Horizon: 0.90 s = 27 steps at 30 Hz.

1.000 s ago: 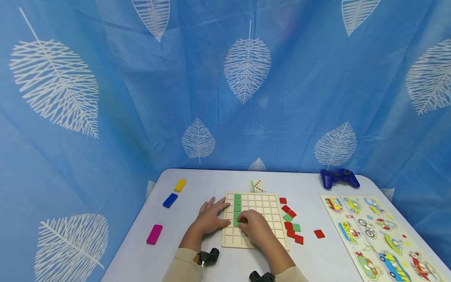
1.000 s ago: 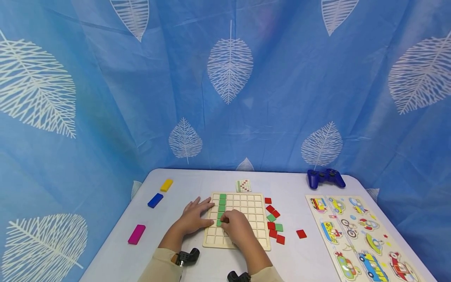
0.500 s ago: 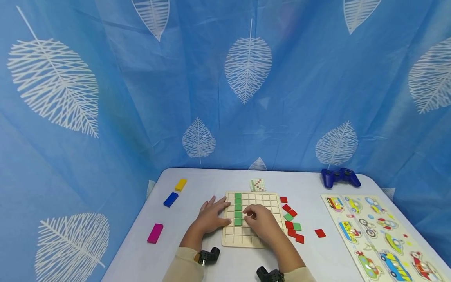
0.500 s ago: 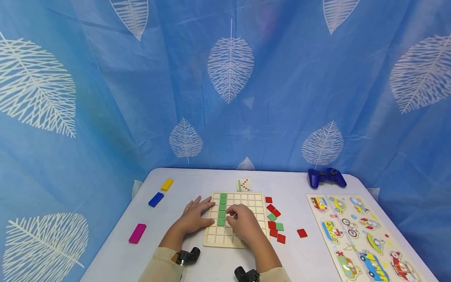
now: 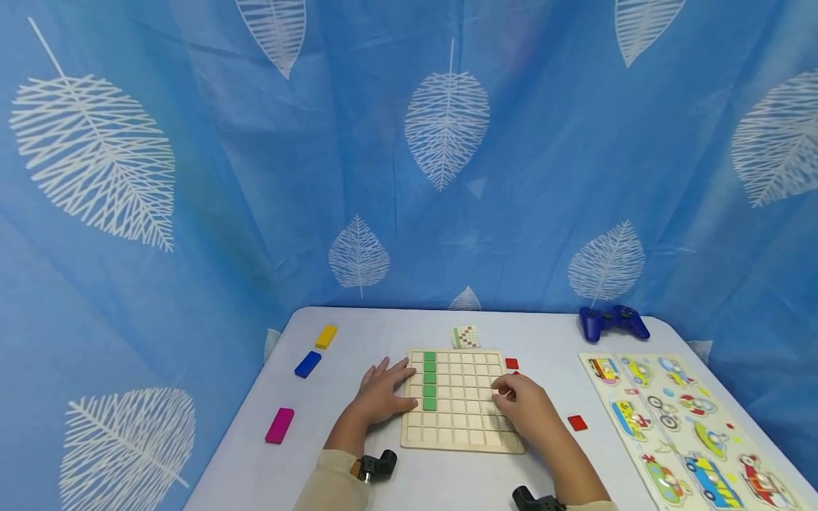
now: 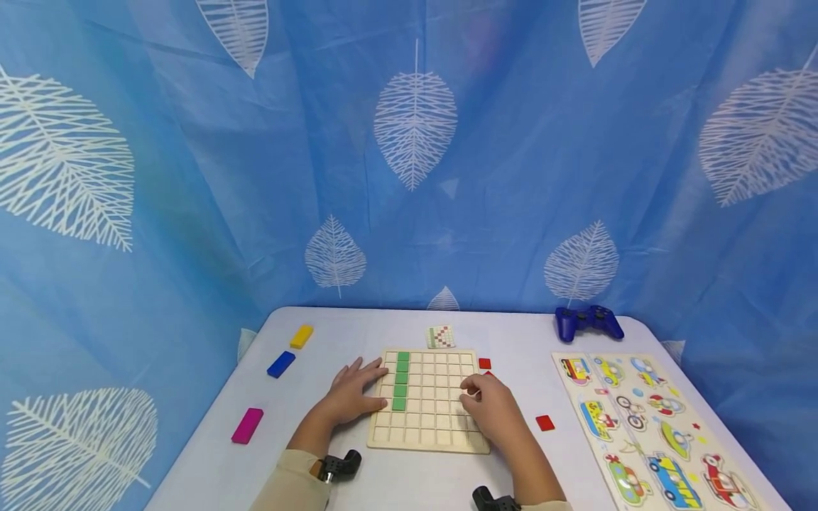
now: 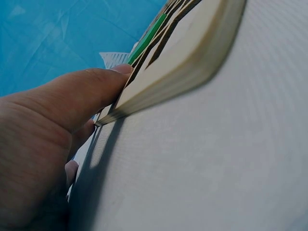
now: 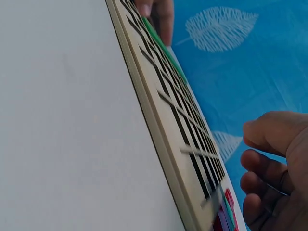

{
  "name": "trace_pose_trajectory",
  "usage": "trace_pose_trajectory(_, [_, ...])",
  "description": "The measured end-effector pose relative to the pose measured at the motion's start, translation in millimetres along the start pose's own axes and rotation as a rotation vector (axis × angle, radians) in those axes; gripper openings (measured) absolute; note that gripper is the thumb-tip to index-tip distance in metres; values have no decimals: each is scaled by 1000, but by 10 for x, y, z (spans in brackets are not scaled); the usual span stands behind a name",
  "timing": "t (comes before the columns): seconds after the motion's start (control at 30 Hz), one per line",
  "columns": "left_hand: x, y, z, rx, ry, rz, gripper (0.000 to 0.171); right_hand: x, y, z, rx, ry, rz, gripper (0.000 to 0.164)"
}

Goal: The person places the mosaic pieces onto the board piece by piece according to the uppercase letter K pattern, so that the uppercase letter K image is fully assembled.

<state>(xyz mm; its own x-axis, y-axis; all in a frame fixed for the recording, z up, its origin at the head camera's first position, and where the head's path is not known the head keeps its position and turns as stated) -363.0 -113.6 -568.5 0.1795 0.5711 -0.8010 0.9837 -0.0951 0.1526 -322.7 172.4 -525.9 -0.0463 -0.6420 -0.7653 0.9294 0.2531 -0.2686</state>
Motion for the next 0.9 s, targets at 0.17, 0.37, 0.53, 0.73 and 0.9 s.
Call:
trace_pose_trajectory(0.17, [4,-8,14,3,-7,-5,70,-119,69,-223,46,28,50,21])
trace_pose_trajectory(0.37, [0,-9,18,-8,-7,-3,70,-205,147,-486,117,80,115,25])
trace_pose_trajectory(0.53, [-5,-8,2,-2,-8,-3,71,-252,200,-629,141,105,164,25])
trace_pose_trajectory(0.73, [-9,-8,6,-4,3,-6,70,-305,227,-706,128,113,170,25])
trace_pose_trajectory(0.9, [3,-8,7,1,4,1,70,-352,266,-796,153,124,149,26])
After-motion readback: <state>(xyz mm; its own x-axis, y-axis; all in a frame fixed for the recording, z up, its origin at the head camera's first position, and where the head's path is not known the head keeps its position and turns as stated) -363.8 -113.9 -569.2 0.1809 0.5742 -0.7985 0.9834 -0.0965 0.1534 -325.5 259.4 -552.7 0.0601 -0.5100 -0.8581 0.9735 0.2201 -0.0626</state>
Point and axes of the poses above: each hand's wrist, its own y-axis away from the middle knuckle, its own x-axis out of the palm, z = x × y, the point moved 8 cm from there along -y, towards the middle knuckle, and after that the axes turned 14 degrees about -x, right-handed, at the moved point
